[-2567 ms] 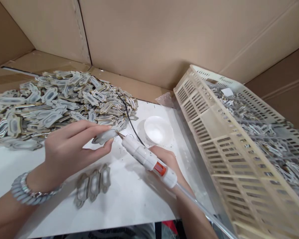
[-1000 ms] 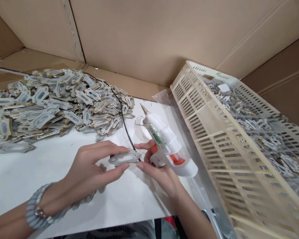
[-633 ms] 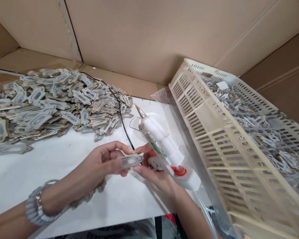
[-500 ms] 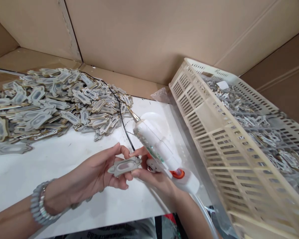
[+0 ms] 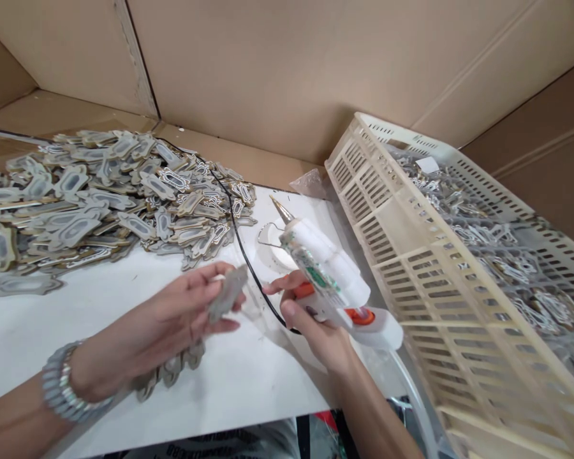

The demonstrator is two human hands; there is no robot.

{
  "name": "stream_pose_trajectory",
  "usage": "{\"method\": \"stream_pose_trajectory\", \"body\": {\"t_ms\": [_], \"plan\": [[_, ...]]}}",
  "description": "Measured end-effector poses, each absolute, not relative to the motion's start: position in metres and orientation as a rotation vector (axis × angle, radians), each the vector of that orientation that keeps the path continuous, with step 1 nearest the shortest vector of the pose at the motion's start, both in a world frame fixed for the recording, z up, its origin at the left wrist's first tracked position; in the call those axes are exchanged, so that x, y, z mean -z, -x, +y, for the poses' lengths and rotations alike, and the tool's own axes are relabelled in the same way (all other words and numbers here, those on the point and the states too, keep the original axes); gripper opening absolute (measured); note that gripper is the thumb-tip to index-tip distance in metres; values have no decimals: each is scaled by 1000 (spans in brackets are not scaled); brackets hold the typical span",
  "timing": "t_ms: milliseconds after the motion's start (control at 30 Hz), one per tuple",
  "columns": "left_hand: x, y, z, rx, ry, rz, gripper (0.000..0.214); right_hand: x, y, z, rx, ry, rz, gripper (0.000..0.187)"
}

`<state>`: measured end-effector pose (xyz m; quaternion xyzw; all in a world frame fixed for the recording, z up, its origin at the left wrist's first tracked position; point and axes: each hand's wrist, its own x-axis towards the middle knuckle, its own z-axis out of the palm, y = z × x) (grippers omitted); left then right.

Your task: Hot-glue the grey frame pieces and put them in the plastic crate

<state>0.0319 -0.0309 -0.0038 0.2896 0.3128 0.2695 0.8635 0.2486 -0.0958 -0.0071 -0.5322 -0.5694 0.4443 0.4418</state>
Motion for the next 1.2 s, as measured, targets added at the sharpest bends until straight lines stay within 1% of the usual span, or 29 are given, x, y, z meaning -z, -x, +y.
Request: {"method": "stream_pose_trajectory", "body": {"t_ms": [133, 233, 300, 400, 533, 867, 1200], "plan": [[-2, -20, -13, -983, -868, 863, 48, 7, -250, -91, -1017, 1341, -1432, 23], [-7, -13, -6, -1151, -968, 921, 53, 8, -246, -88, -965, 1303, -1540, 20], [-9, -12, -5, -1207, -992, 933, 55, 11, -245, -87, -949, 1213, -1643, 14], [-11, -12, -6, -1245, -1022, 910, 56, 17, -244, -88, -951, 1109, -1748, 7], [-10, -12, -7, -1250, -1059, 885, 55, 19, -244, -89, -939, 1124, -1781, 12], [-12, -14, -10, -1222, -1068, 804, 44, 22, -242, -90, -946, 1172, -1808, 13], [-12, -15, -11, -1235, -1094, 764, 36, 27, -246, -84, -940, 1056, -1811, 15]]}}
